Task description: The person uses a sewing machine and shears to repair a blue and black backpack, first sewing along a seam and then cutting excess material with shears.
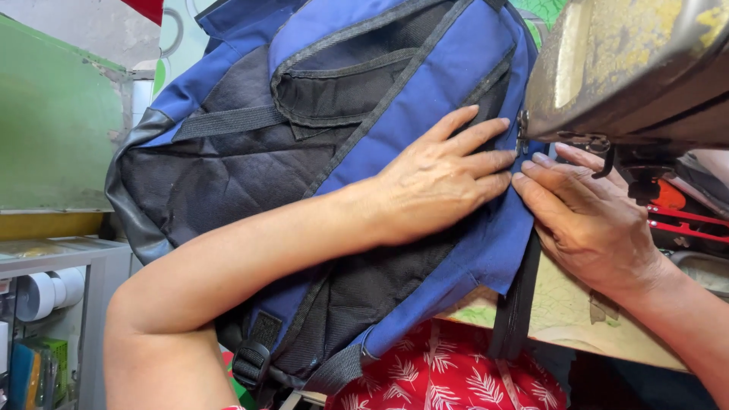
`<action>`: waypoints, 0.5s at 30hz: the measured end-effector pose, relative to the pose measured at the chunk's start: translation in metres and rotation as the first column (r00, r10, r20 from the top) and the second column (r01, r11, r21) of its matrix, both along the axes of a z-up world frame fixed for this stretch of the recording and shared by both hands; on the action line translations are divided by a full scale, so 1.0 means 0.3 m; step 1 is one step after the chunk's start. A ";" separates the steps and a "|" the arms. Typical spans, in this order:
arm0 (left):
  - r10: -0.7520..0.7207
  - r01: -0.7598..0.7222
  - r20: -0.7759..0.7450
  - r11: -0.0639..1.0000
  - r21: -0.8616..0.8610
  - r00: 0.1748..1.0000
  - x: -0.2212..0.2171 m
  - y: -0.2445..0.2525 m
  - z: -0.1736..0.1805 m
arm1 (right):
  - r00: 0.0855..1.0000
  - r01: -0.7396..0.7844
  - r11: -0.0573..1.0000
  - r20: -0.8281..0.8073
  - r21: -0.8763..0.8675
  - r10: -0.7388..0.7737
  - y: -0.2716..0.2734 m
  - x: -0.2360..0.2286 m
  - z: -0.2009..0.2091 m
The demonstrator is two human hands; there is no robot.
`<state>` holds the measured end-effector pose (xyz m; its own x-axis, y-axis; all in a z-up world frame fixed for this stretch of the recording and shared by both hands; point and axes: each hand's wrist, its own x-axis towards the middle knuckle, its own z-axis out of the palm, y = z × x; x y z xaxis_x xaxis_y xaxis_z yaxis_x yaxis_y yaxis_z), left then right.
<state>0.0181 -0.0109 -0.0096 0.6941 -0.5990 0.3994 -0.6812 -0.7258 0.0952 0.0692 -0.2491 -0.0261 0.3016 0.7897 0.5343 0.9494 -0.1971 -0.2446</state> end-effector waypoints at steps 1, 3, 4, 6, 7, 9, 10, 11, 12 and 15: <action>-0.001 0.001 -0.002 1.000 0.001 1.000 -0.042 -0.031 0.045 | 1.000 0.001 1.000 -0.002 0.001 -0.001 -0.002 0.001 -0.006; 0.043 -0.053 -0.267 0.998 -0.031 0.963 -0.127 -0.093 0.139 | 1.000 0.010 1.000 0.003 0.012 -0.010 -0.005 0.002 -0.014; 0.044 -0.053 -0.267 0.998 -0.028 0.963 -0.169 -0.117 0.162 | 1.000 0.010 1.000 0.003 0.015 -0.010 -0.001 0.002 -0.009; 0.232 -0.181 -0.212 0.955 0.234 0.949 -0.257 -0.165 0.211 | 0.998 0.018 1.000 0.054 0.002 -0.018 0.008 0.001 0.006; 0.234 -0.183 -0.210 0.954 0.236 0.949 -0.279 -0.181 0.184 | 0.998 0.017 1.000 0.055 0.004 -0.017 0.008 0.002 0.004; 0.347 -0.351 0.060 0.910 0.220 0.936 -0.325 -0.213 0.127 | 0.998 0.015 1.000 0.064 0.026 -0.016 0.008 0.003 -0.002; 0.351 -0.355 0.062 0.908 0.220 0.935 -0.326 -0.218 0.119 | 0.998 0.011 1.000 0.066 0.027 -0.012 0.004 0.005 -0.008; 0.346 -0.358 0.092 0.912 0.202 0.934 -0.328 -0.224 0.112 | 0.998 0.014 0.999 0.063 0.028 -0.016 0.001 0.006 -0.014; 0.341 -0.358 0.121 0.915 0.184 0.932 -0.330 -0.229 0.106 | 0.998 0.020 0.999 0.059 0.030 -0.022 -0.002 0.006 -0.019; 0.344 -0.356 0.110 0.926 0.127 0.933 -0.308 -0.224 0.111 | 0.999 0.012 0.999 0.049 0.032 -0.014 -0.005 0.014 -0.015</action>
<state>-0.0742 -0.0780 0.0237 0.8375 -0.3785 0.3942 -0.3821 -0.9212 -0.0729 0.0733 -0.2506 -0.0306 0.2845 0.7682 0.5735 0.9578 -0.2025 -0.2039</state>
